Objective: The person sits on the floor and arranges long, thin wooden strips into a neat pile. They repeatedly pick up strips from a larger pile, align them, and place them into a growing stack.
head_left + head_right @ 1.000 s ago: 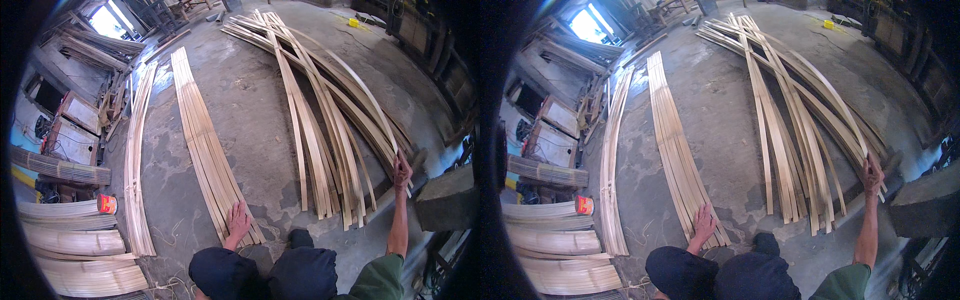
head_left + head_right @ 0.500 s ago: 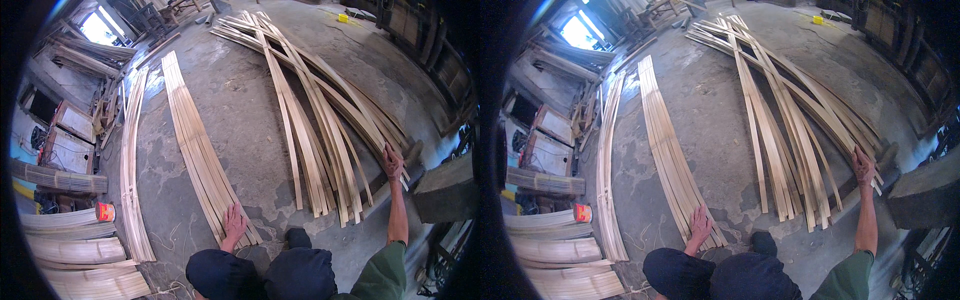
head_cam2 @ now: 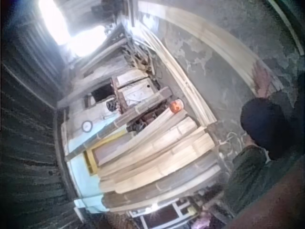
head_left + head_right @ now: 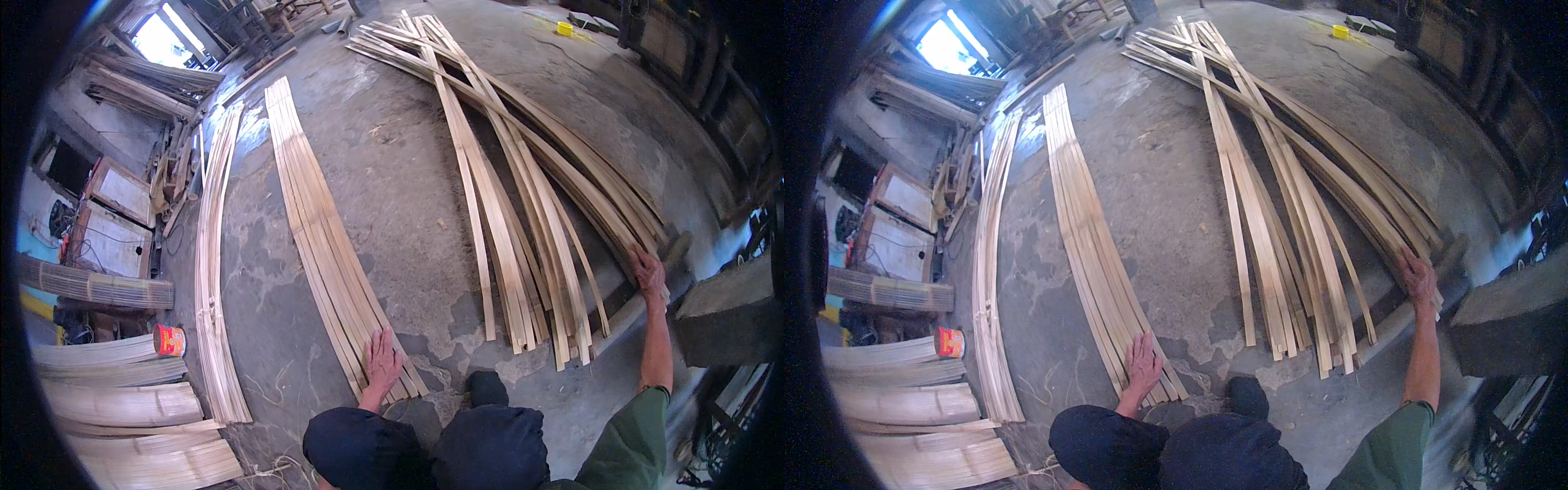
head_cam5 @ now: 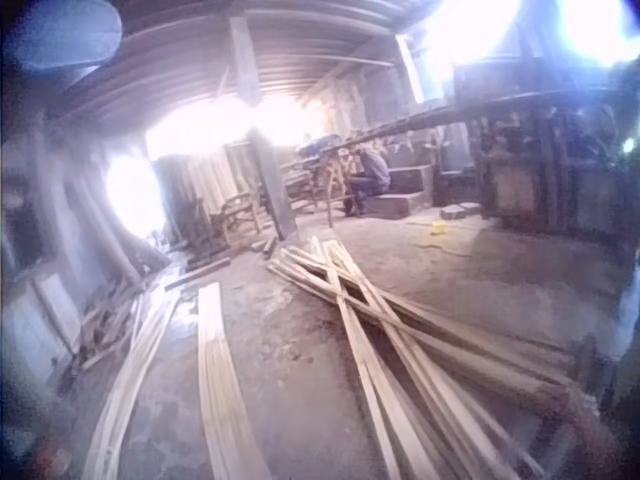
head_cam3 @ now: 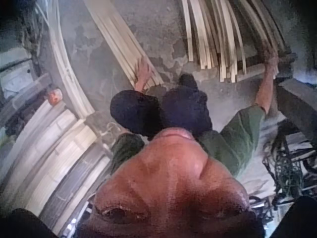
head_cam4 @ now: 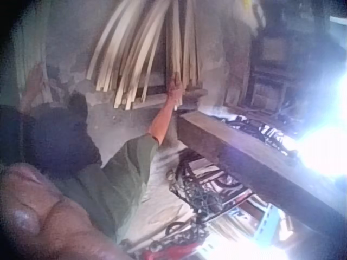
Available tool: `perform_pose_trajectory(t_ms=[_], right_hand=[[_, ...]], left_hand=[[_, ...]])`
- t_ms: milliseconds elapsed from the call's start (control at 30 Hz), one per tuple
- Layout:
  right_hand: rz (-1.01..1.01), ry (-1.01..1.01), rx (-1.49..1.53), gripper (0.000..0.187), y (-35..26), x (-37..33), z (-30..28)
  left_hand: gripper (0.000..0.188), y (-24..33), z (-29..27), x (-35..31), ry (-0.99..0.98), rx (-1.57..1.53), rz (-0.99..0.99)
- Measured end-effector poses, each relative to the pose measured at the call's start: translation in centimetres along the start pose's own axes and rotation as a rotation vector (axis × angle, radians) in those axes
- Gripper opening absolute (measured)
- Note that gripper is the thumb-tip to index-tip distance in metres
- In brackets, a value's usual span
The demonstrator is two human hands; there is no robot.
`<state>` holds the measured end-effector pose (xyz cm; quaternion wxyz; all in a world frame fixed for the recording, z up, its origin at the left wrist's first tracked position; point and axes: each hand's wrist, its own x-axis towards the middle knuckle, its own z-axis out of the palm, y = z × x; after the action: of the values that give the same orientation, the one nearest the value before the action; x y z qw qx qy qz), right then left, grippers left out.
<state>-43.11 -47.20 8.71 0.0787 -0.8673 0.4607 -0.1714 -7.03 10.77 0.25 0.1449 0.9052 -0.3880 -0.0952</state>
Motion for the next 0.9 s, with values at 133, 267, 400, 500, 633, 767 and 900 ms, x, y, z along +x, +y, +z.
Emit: perform_pose_trajectory(t_ms=[133, 267, 400, 500, 633, 767, 900], right_hand=[[-0.271, 0.169, -0.164, 0.032, 0.8, -0.4, 0.2], [-0.225, 0.236, 0.302, 0.028, -9.8, -3.3, 3.2], [-0.18, -0.286, 0.775, 0.031, -25.6, -11.9, 8.3], [-0.262, -0.643, 0.913, 0.025, -36.3, -18.8, 14.9], [-0.274, -0.729, 0.779, 0.029, -44.9, -22.9, 18.3], [-0.179, -0.77, 0.616, 0.03, -46.8, -23.1, 18.3], [-0.182, -0.719, 0.767, 0.029, -45.4, -21.9, 19.9]], left_hand=[[0.071, -0.2, 0.4, 0.4, -0.057, -0.081, -0.055], [0.073, 0.0, -0.4, -0.2, 0.04, -0.173, -0.115], [0.073, -1.0, 0.3, -0.2, 0.114, -0.242, -0.062], [0.072, -1.7, 0.6, -0.2, 0.132, -0.297, -0.072], [0.069, -2.0, 0.6, 0.2, 0.168, -0.405, -0.057], [0.067, -1.9, 0.6, 0.2, 0.133, -0.387, -0.1], [0.065, -2.0, 1.3, 0.3, 0.166, -0.382, -0.083]])
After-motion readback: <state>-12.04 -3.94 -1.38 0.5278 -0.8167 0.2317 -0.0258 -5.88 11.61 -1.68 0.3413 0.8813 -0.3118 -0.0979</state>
